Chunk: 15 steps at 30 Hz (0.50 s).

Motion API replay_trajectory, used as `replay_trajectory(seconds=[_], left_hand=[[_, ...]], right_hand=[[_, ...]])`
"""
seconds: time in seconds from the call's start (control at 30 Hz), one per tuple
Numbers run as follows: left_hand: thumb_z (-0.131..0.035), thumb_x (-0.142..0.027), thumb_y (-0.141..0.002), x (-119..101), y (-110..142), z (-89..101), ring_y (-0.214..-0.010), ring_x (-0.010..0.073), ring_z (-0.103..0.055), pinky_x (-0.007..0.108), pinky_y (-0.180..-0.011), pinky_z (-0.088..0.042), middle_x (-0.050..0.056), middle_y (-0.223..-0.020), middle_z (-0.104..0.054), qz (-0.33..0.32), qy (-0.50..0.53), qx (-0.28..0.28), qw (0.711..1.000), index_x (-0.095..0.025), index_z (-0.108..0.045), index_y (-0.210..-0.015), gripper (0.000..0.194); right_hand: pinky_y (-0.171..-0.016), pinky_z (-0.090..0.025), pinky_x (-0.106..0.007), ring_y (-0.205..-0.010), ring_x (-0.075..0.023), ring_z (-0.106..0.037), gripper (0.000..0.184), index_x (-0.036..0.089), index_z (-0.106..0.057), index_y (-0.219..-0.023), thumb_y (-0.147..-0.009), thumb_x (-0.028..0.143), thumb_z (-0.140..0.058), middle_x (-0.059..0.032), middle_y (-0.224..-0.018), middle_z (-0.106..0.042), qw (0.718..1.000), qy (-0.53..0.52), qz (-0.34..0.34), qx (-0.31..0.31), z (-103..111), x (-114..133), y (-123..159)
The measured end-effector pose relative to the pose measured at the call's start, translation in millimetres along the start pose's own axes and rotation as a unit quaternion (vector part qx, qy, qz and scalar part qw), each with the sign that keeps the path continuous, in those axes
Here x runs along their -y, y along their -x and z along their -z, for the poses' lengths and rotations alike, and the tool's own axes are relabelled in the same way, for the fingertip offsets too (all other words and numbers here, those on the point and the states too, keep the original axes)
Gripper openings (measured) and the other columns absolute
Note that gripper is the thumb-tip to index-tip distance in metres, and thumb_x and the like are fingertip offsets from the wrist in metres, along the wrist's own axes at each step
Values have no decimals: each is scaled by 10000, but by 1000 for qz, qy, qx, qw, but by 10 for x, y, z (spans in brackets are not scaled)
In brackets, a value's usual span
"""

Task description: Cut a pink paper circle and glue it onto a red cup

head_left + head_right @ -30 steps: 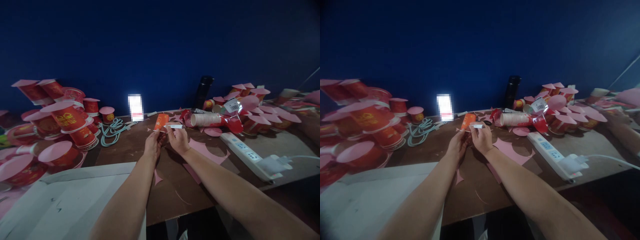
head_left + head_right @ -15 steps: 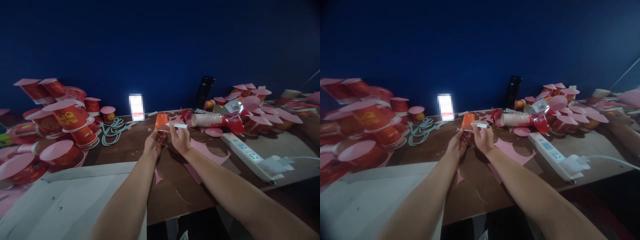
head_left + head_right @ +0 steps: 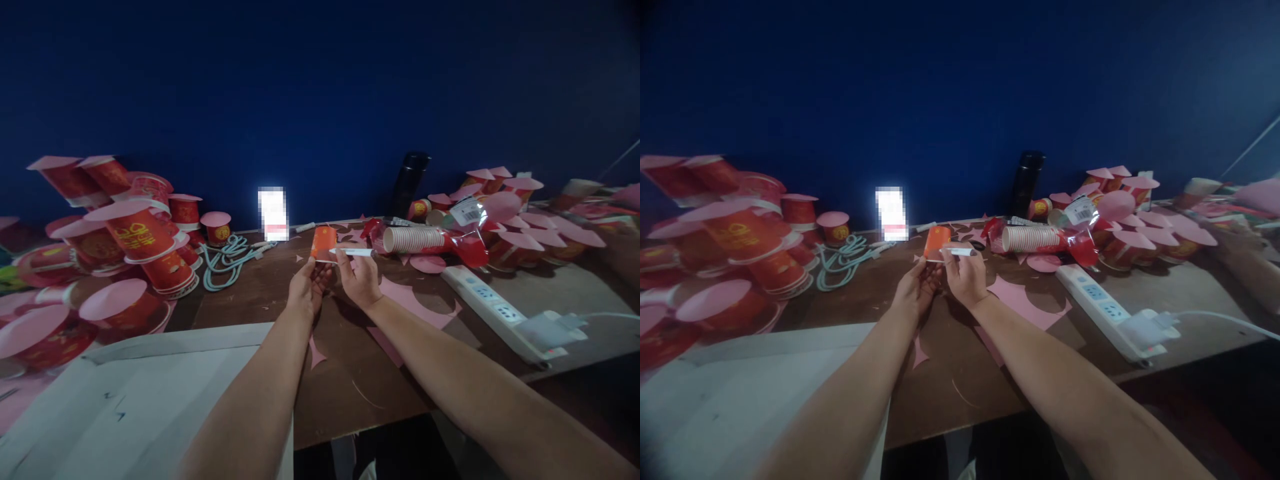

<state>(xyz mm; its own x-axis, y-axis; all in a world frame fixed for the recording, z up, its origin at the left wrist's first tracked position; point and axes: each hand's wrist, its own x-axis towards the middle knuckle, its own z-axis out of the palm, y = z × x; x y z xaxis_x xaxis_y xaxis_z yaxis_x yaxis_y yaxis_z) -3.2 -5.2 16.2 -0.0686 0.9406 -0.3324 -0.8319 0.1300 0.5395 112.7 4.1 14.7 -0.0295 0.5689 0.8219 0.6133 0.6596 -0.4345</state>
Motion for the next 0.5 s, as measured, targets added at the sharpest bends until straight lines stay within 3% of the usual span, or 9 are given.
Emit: replay_trajectory(seconds=[0.5], left_hand=[[-552,-144,-827,45,-32,40,-580,110,-627,212,-598,-533,46,-661,-643,-18,13,26,999,-100,-610,-776,89]], right_hand=[[-842,-457,-344,-913,-202,-617,145,196,-607,-913,-901,266,-480,-72,-916,-685,998,22,58,17,8,63,3]])
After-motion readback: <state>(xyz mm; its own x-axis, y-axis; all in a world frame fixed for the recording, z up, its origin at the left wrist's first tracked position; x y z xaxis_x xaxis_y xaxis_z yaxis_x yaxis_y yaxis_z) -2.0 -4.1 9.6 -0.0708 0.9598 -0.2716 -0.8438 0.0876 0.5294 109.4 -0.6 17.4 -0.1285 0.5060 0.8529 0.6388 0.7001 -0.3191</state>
